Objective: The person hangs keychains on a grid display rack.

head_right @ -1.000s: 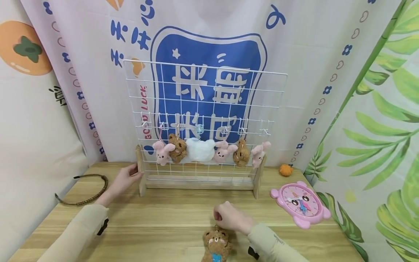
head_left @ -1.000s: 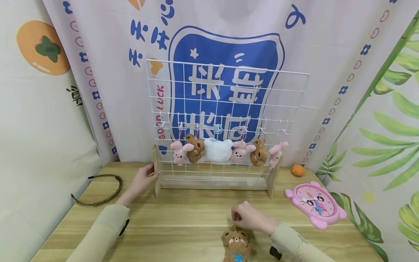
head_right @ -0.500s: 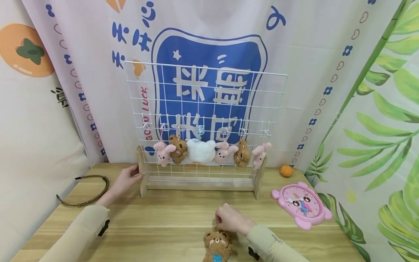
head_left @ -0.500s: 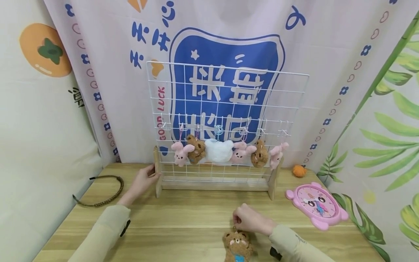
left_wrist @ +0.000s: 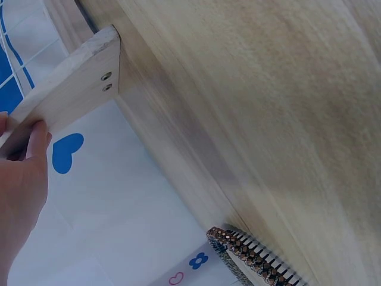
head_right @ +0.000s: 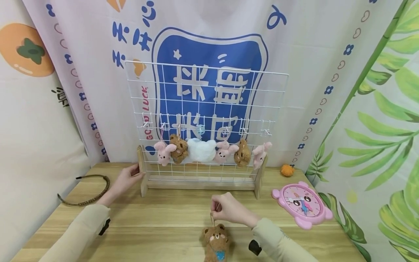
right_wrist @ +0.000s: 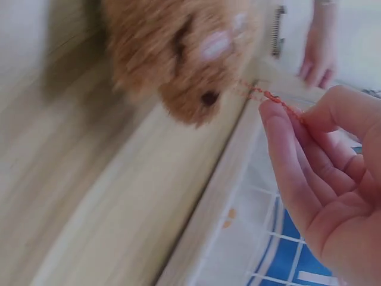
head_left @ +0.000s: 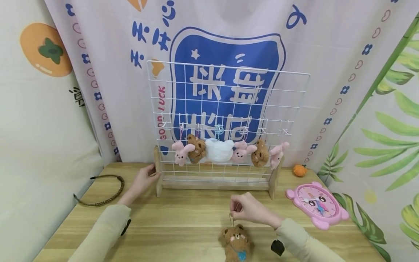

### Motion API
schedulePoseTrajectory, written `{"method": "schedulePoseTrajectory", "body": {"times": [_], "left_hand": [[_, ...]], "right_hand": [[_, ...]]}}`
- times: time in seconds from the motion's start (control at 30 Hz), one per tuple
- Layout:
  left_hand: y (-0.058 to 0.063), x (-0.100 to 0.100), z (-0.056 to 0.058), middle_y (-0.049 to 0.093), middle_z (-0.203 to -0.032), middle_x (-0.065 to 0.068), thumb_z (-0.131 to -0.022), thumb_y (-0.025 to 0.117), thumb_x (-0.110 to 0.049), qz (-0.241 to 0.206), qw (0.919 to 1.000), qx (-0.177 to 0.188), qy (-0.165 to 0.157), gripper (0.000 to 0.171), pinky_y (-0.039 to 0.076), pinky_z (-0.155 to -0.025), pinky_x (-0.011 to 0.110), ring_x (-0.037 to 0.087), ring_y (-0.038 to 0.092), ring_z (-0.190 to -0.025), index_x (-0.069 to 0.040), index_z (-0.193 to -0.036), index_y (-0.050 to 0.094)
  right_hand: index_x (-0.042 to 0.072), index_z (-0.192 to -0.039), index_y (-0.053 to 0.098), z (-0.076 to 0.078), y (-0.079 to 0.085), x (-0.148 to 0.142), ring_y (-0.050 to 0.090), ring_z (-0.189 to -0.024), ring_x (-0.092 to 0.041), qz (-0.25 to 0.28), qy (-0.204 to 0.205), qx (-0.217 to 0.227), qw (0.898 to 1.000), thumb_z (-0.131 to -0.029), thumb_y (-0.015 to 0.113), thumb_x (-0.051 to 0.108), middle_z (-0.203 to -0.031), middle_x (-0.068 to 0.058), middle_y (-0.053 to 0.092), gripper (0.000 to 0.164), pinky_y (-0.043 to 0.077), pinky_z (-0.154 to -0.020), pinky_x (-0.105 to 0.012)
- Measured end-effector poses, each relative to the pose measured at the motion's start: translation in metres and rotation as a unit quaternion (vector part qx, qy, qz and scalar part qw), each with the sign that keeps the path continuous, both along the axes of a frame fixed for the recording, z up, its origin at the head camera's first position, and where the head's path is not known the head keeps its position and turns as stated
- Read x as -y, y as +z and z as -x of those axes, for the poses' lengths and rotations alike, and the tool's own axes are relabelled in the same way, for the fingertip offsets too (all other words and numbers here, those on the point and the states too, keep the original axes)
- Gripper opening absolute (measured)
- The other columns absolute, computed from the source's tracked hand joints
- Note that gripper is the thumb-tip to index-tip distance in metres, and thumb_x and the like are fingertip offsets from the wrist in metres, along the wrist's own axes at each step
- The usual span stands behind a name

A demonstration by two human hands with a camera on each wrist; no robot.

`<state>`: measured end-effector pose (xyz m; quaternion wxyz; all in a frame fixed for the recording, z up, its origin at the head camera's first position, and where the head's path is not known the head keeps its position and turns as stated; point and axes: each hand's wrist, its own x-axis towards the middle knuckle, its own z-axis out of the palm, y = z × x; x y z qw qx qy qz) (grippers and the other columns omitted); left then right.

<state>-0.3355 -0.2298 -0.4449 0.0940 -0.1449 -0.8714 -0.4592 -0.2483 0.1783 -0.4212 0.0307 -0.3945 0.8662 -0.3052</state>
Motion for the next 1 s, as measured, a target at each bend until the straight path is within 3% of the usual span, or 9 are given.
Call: {"method": "schedulePoseTrajectory", "body": {"times": [0.2,0.33,0.53,0.67,0.83,1.0], "left_hand": [[-0.001,0.001,0.000,0.048,-0.138,0.039,-0.098,0.056,-0.002,-0.004,1.0000,0.003,0.001,0.051,0.048,-0.107,0.051,0.051,0.050,-0.129,0.019,-0.140,0.038],[0.000,0.001,0.000,0.049,-0.137,0.039,-0.098,0.057,-0.003,-0.005,1.0000,0.001,0.003,0.050,0.048,-0.107,0.051,0.051,0.051,-0.128,0.020,-0.139,0.039],[0.001,-0.001,-0.002,0.050,-0.135,0.039,-0.097,0.058,-0.002,-0.013,0.9999,-0.001,-0.003,0.050,0.048,-0.106,0.051,0.051,0.052,-0.127,0.020,-0.138,0.041],[0.002,-0.001,-0.003,0.050,-0.135,0.040,-0.097,0.058,-0.003,-0.014,0.9999,0.000,-0.007,0.050,0.049,-0.106,0.052,0.051,0.052,-0.127,0.020,-0.138,0.040],[0.001,0.000,-0.002,0.052,-0.134,0.039,-0.097,0.059,-0.001,-0.012,0.9999,-0.005,-0.003,0.049,0.049,-0.106,0.051,0.051,0.053,-0.127,0.019,-0.138,0.042],[-0.001,0.001,-0.001,0.052,-0.133,0.040,-0.096,0.059,0.000,-0.013,0.9999,-0.009,-0.003,0.048,0.049,-0.105,0.051,0.051,0.054,-0.126,0.019,-0.137,0.042]], "right_hand": [[0.011,-0.083,0.063,-0.007,0.025,0.005,0.071,-0.066,-0.004,0.048,0.000,0.081,0.996,-0.087,0.066,0.000,-0.078,-0.006,0.076,0.011,0.063,-0.062,-0.018],[0.009,-0.086,0.064,-0.010,0.040,0.012,0.072,-0.067,-0.007,0.067,0.007,0.088,0.994,-0.089,0.068,0.005,-0.079,-0.007,0.076,0.006,0.064,-0.062,-0.021],[0.008,-0.088,0.065,-0.005,0.067,0.026,0.067,-0.070,-0.001,0.071,0.023,0.034,0.997,-0.088,0.069,0.005,-0.081,-0.006,0.076,0.005,0.063,-0.064,-0.020],[0.005,-0.089,0.065,0.005,0.096,0.041,0.069,-0.073,-0.005,0.078,0.035,-0.014,0.996,-0.088,0.069,0.003,-0.084,-0.008,0.076,0.004,0.064,-0.068,-0.019],[0.003,-0.091,0.064,0.022,0.134,0.064,0.071,-0.076,-0.013,0.086,0.043,-0.044,0.994,-0.089,0.069,0.002,-0.087,-0.011,0.075,0.005,0.064,-0.068,-0.020],[0.004,-0.092,0.064,0.036,0.168,0.091,0.072,-0.082,-0.013,0.084,0.037,-0.066,0.994,-0.089,0.069,0.002,-0.092,-0.011,0.075,0.006,0.064,-0.073,-0.017]]}}
